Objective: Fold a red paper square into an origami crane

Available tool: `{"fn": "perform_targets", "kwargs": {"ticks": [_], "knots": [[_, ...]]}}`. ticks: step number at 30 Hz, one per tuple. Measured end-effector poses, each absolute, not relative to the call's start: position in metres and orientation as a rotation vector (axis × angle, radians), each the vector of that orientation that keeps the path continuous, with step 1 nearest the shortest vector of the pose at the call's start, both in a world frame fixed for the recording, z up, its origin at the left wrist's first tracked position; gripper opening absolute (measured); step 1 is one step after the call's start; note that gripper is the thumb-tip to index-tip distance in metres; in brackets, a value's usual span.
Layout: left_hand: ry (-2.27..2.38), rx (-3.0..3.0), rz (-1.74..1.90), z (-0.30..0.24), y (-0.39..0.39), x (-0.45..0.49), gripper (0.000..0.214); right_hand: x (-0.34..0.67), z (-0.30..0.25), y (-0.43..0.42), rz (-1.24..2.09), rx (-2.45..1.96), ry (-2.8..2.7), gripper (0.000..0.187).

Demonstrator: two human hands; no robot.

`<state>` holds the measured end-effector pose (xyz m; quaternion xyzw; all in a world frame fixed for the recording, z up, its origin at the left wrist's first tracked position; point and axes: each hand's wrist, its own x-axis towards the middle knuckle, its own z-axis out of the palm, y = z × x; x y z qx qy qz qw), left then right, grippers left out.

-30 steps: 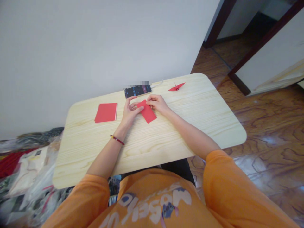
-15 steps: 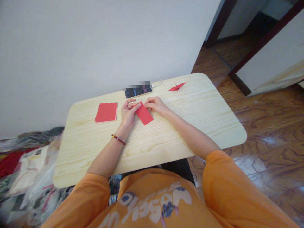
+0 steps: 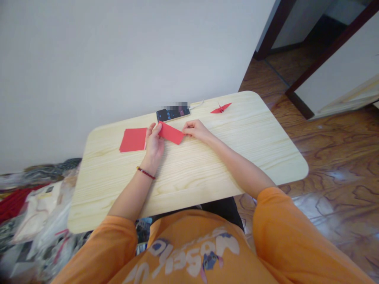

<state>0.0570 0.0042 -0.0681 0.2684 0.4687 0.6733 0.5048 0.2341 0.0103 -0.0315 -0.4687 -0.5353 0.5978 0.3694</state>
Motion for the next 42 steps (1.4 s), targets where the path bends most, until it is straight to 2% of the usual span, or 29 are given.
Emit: {"fn": "perform_targets", "kwargs": {"ticks": [7,9,13,17,24,29,42], "knots": [[1.163,0.598,1.713,-0.07,0.007,0.051,0.04,0.24,-0.039,0.015,1.31,-1.397,-1.309,0.01],[1.144,0.584,1.732,-0.068,0.004,0.055,0.041,0.236,-0.044,0.014,1.274,-1.318,-1.277,0.009],[1.076,0.658,1.716,-0.064,0.0,0.063,0.04,0.227,-0.053,0.013,1.268,-1.053,-1.422,0.021],[1.108,0.788,1.665,-0.062,-0.002,0.063,0.033,0.227,-0.059,0.015,1.232,-1.08,-1.36,0.022],[1.321,1.224,1.334,-0.056,-0.006,0.06,0.017,0.232,-0.059,0.018,1.172,-1.11,-1.336,0.02],[1.395,1.369,1.243,-0.051,-0.011,0.063,0.016,0.23,-0.062,0.016,1.178,-1.071,-1.496,0.02],[1.624,1.396,1.332,-0.057,0.005,0.037,0.008,0.244,-0.064,0.03,1.005,-1.221,-1.273,0.012]]}}
